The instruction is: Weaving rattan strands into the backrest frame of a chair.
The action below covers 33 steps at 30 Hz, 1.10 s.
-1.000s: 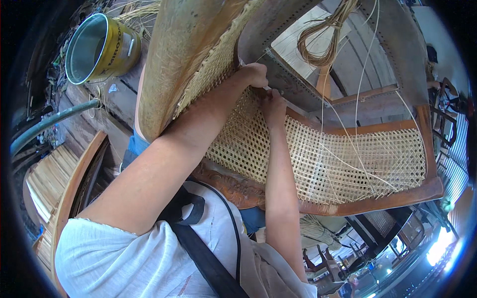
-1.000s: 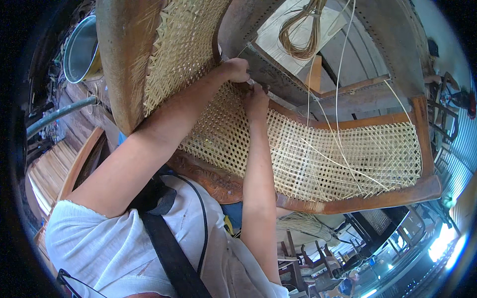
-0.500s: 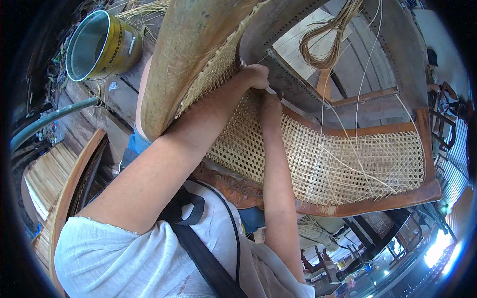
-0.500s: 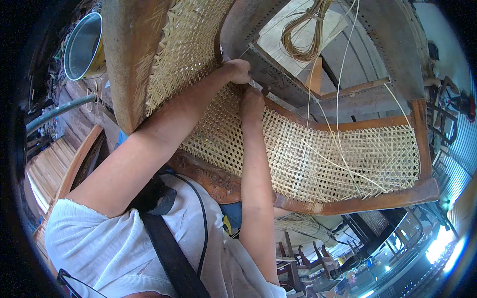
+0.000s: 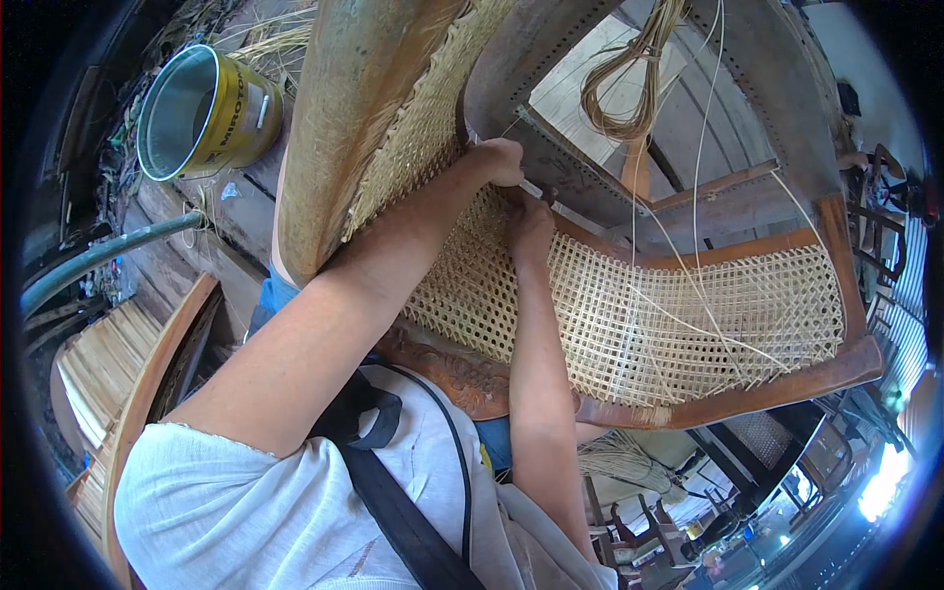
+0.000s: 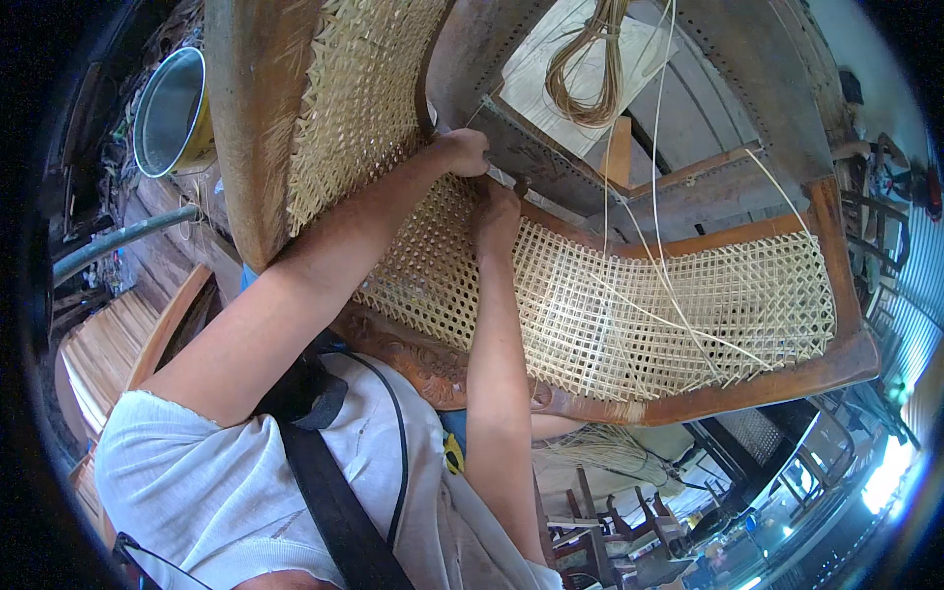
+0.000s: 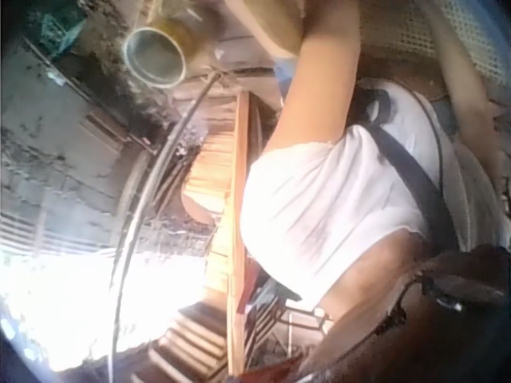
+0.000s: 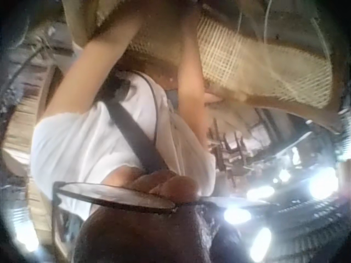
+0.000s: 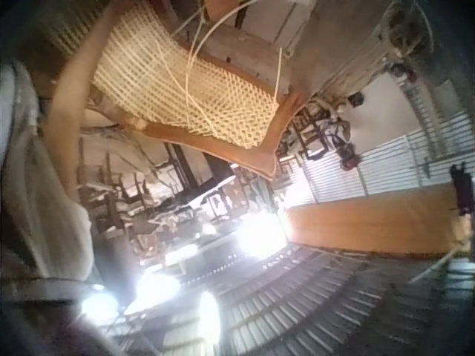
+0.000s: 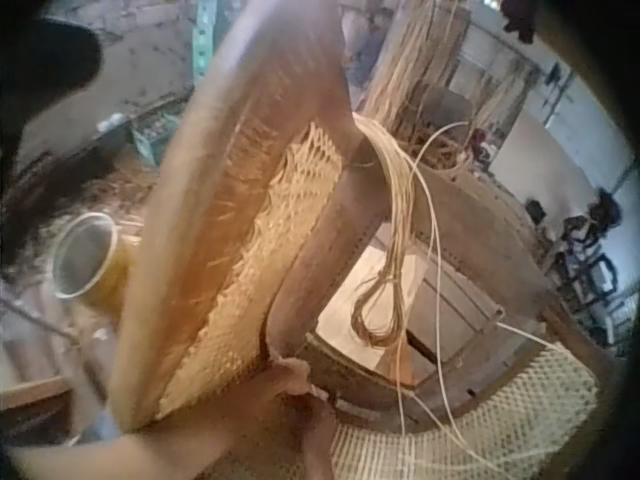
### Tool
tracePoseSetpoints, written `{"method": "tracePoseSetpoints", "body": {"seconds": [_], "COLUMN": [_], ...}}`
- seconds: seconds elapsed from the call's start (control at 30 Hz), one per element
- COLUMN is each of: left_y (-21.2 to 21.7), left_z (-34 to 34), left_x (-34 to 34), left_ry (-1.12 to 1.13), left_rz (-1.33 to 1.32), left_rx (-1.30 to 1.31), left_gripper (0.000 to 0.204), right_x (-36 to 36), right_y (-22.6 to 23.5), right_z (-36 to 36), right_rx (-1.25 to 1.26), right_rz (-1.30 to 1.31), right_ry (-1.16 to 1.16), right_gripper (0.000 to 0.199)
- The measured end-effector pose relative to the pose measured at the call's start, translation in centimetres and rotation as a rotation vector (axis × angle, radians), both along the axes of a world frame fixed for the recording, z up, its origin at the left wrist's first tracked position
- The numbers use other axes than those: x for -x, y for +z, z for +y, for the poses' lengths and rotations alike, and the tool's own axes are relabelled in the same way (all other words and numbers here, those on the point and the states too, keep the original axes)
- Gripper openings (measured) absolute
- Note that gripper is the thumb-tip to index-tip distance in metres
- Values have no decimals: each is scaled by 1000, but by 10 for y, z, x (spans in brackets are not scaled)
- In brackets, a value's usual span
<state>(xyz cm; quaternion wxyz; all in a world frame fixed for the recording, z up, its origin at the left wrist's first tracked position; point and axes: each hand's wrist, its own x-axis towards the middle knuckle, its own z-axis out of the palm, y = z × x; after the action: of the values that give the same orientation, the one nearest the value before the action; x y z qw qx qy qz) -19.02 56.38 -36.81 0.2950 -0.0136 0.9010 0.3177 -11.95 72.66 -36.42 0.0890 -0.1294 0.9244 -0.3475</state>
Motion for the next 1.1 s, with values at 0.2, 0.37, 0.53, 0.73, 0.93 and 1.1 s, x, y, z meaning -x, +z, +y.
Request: {"method": "tracePoseSetpoints", "body": {"seconds": [0.2,0.37,0.53,0.73,0.93,1.1], "left_y": [-3,-10,23,96,175,265], "left_z": [1,3,16,94,141,113], "left_x": [3,1,-7,-86,-194,-197], "left_ry": [-8,16,-42,-675,-1006,-841], "left_rz": [-39,-6,38,-199,140,0], "left_rx": [7,1,15,-244,-551,-1019], "left_gripper": [40,39,34,23,22,33], "right_x": [3,-7,9,13,-66,-186], "right_y": [11,7,18,120,226,283], "right_z": [-3,-1,21,64,91,164], "right_rx": [-50,51,-33,981,755,746], "right_rz": [-15,-26,-91,-721,-601,-595], "right_ry": [-9,24,26,-480,-260,-471], "right_gripper": [33,33,34,37,32,24]}}
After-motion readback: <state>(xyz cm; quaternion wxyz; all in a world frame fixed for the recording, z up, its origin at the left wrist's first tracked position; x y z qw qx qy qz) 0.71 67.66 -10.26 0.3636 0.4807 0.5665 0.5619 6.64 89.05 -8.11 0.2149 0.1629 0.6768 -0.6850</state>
